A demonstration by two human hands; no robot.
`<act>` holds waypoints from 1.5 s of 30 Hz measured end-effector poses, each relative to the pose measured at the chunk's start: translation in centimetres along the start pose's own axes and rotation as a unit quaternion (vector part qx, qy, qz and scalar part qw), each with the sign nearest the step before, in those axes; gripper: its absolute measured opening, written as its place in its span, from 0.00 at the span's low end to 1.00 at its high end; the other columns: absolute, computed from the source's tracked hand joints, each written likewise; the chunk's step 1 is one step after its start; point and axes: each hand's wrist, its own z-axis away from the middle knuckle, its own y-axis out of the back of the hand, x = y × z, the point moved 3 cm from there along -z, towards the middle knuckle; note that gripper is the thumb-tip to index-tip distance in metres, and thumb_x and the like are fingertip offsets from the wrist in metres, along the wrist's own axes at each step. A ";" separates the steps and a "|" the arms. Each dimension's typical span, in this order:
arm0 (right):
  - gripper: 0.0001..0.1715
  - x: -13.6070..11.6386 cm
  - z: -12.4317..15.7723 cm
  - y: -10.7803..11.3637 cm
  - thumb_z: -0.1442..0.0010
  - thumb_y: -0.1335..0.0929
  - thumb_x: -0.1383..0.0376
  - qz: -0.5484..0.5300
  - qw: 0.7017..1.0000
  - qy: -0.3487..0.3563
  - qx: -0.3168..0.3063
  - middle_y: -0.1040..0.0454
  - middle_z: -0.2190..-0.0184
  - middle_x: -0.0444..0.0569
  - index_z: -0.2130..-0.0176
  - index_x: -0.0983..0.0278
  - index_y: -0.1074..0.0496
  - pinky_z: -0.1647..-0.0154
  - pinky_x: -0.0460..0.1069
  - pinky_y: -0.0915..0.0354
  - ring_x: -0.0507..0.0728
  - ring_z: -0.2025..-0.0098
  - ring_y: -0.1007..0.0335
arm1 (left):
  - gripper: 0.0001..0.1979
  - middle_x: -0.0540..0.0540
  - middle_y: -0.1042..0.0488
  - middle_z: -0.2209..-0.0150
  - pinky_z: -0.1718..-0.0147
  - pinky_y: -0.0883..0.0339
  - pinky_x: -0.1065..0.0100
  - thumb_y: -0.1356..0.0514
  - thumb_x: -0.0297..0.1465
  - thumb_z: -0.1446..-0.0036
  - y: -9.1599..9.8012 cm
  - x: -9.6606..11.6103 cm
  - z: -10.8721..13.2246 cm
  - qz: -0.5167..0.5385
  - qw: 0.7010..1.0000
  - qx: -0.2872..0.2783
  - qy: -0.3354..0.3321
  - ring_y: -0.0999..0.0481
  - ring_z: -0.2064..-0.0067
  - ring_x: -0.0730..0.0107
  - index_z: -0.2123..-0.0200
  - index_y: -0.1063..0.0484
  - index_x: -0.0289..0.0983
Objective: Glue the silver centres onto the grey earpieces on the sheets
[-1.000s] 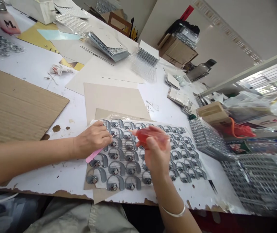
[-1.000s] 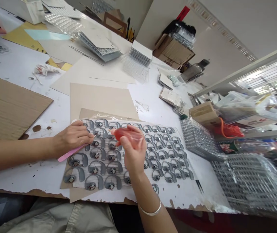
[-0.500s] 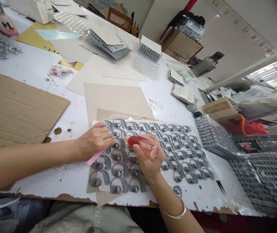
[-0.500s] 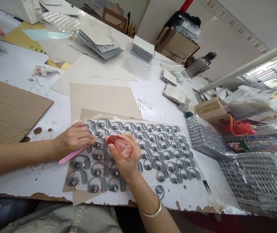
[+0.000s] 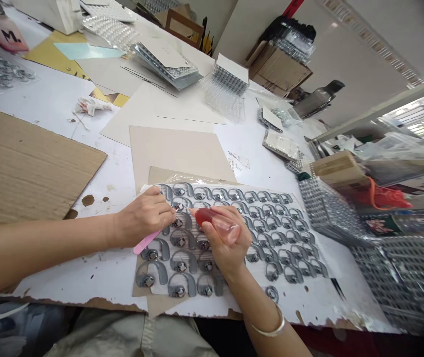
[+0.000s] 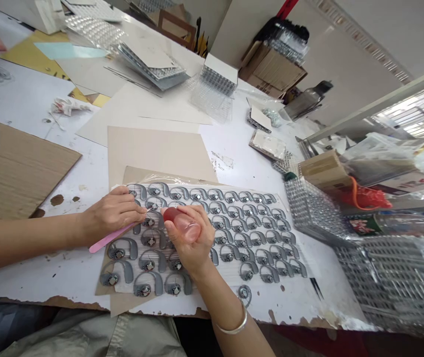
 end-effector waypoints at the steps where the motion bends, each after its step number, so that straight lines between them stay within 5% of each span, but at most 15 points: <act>1: 0.17 0.0 0.0 0.0 0.48 0.27 0.69 0.002 1.000 0.002 -0.002 0.28 0.65 0.49 0.57 0.64 0.29 0.64 0.52 0.32 0.55 0.63 0.31 | 0.06 0.46 0.24 0.70 0.66 0.43 0.64 0.44 0.20 0.41 0.0 0.0 0.0 -0.002 1.000 -0.001 -0.001 0.33 0.72 0.71 0.68 0.32 0.33; 23: 0.18 -1.9 0.1 -0.1 0.47 0.27 0.66 0.080 0.991 0.091 -0.062 0.27 0.66 0.50 0.56 0.64 0.32 0.68 0.51 0.28 0.55 0.64 0.31 | 0.06 0.48 0.24 0.71 0.65 0.43 0.65 0.44 0.22 0.39 -0.4 -0.4 0.3 -0.013 1.000 -0.008 0.009 0.31 0.71 0.71 0.69 0.32 0.34; 45: 0.19 -1.9 0.3 0.1 0.47 0.28 0.65 0.077 0.989 0.101 -0.073 0.27 0.66 0.51 0.56 0.64 0.31 0.68 0.51 0.28 0.56 0.64 0.30 | 0.05 0.49 0.21 0.68 0.59 0.42 0.66 0.42 0.26 0.41 0.2 -1.8 0.2 0.160 0.981 -0.010 0.105 0.24 0.67 0.72 0.69 0.28 0.36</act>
